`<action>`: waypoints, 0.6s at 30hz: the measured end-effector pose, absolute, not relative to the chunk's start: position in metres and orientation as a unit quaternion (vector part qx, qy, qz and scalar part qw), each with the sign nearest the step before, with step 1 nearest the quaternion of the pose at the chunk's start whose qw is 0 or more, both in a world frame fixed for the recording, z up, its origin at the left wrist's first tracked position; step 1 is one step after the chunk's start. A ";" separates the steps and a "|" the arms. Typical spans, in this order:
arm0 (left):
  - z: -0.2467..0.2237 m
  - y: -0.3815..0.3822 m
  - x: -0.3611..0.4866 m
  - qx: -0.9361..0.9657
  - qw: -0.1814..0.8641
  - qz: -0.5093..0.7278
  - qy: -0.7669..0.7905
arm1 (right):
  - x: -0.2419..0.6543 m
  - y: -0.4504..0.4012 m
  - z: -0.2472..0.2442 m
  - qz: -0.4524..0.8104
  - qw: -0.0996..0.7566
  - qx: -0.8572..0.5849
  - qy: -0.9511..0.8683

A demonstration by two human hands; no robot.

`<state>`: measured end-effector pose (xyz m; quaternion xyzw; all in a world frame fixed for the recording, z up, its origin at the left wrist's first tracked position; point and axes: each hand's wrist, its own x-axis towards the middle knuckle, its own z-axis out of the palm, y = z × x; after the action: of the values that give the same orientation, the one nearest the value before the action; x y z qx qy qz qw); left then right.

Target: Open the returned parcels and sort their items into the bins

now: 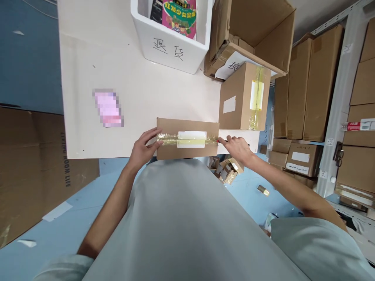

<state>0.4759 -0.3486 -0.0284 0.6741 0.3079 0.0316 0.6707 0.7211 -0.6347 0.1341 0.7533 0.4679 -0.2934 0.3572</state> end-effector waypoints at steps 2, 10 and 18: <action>-0.029 -0.349 0.477 0.679 0.666 0.031 0.307 | 0.729 -0.656 0.127 -0.290 0.343 0.765 0.461; -0.021 -0.349 0.485 0.685 0.650 0.025 0.327 | 0.755 -0.713 0.063 -0.264 0.165 0.834 0.455; -0.012 -0.349 0.490 0.665 0.646 -0.010 0.375 | 0.738 -0.733 -0.004 -0.284 -0.092 0.866 0.401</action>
<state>0.4903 -0.3489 -0.0120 0.6646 0.3749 -0.0102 0.6463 0.7381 -0.7332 -0.0040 0.8662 0.4006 -0.2841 -0.0920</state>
